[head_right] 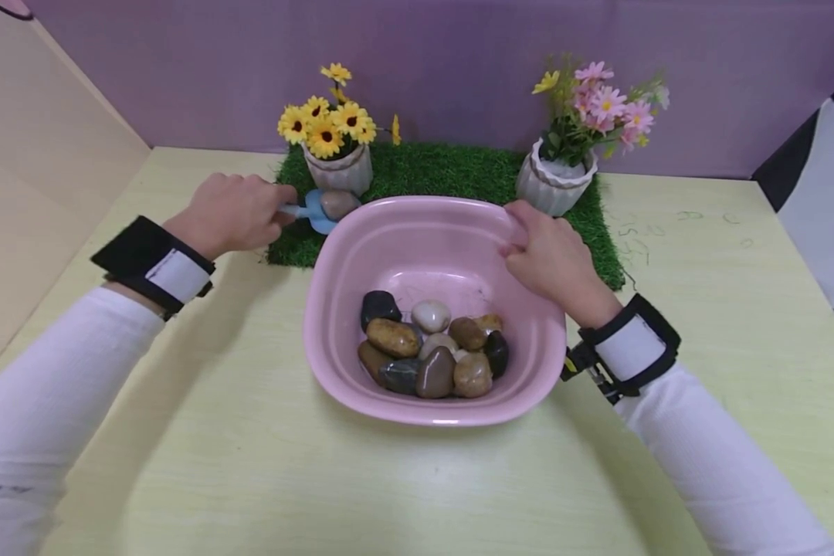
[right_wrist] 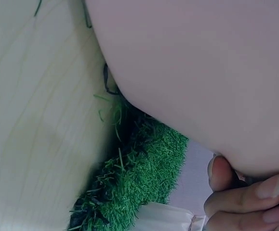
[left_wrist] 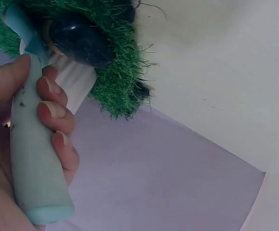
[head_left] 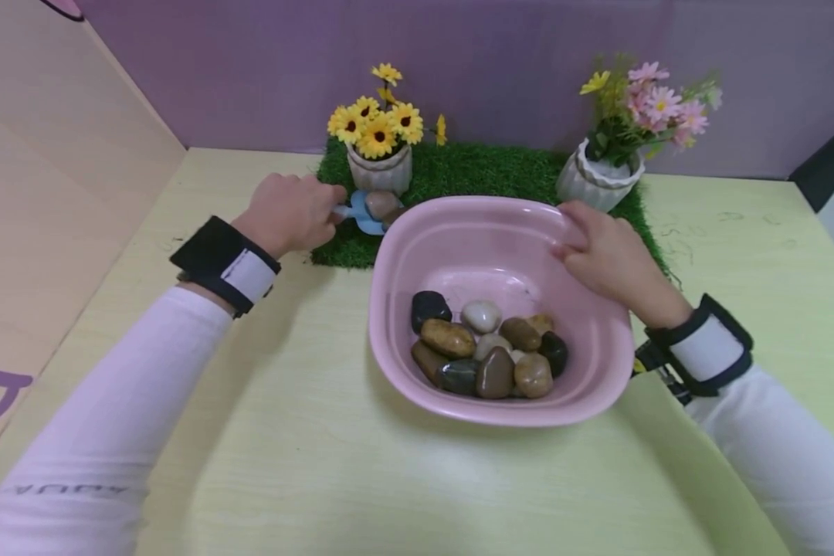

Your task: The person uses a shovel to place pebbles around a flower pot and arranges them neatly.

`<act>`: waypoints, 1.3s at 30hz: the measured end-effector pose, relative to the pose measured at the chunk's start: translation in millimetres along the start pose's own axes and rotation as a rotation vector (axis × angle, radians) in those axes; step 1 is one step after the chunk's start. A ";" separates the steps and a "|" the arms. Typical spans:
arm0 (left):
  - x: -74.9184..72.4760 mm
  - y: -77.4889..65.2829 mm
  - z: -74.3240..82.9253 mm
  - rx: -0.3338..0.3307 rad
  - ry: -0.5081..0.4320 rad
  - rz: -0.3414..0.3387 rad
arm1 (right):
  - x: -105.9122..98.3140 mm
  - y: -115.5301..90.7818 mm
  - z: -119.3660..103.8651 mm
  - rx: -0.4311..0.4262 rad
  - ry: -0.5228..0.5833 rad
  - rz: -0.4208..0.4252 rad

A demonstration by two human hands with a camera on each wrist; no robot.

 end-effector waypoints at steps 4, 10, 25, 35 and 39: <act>-2.6 2.3 1.2 0.003 0.007 -0.001 | -0.1 0.1 0.7 0.003 0.001 -0.003; -9.5 4.1 4.4 -0.006 0.033 -0.030 | 0.4 0.1 1.6 0.007 0.003 -0.007; -26.3 7.4 7.8 -0.025 0.046 -0.074 | -0.9 -0.1 1.7 0.005 0.013 0.002; -36.8 6.2 2.6 -0.025 0.090 -0.098 | -2.2 -0.3 -1.1 -0.019 0.002 0.016; -37.2 5.3 3.1 -0.025 0.094 -0.106 | -1.2 -0.2 -1.2 -0.010 0.002 0.008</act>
Point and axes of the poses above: each hand's wrist, its own y-axis towards the middle knuckle, its own x-axis out of the palm, z = x × y, the point moved 5 cm from there along y, towards the middle knuckle, and after that the axes turned 5 degrees about z, right-handed, at the moved point
